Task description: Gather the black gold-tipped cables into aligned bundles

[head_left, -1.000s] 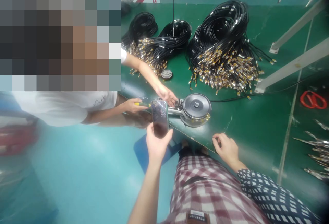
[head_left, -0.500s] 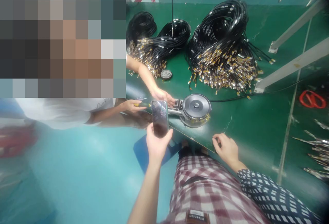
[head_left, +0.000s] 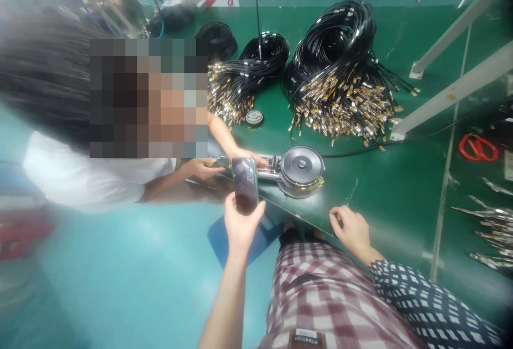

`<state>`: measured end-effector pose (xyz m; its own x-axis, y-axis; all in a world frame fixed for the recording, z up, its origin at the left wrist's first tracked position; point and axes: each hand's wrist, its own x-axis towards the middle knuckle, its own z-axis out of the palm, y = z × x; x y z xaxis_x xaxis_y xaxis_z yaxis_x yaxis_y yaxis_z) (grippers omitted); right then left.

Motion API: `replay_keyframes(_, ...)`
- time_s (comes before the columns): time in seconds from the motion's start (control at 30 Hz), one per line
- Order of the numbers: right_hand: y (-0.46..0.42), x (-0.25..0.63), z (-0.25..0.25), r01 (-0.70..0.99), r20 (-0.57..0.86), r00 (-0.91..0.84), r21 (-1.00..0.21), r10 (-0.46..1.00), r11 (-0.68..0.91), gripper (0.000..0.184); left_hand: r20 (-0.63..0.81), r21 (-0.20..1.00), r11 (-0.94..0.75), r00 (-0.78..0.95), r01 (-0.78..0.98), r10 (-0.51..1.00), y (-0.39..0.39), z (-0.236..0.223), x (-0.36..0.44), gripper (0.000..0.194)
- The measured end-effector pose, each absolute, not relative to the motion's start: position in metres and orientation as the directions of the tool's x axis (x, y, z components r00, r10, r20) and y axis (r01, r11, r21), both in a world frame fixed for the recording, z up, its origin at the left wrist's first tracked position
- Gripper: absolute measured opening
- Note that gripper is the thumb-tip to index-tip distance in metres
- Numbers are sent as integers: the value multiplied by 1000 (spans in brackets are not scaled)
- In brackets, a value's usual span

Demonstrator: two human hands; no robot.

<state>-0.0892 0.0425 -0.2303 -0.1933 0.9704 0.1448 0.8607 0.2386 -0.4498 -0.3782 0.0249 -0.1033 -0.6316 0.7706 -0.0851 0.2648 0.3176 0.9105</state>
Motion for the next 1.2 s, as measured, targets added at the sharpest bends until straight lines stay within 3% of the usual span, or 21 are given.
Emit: replay_keyframes(1.2, 44, -90, -230, 861, 164, -190, -446, 968, 244, 24, -81, 903, 320, -615, 288, 784, 23, -101, -382, 58)
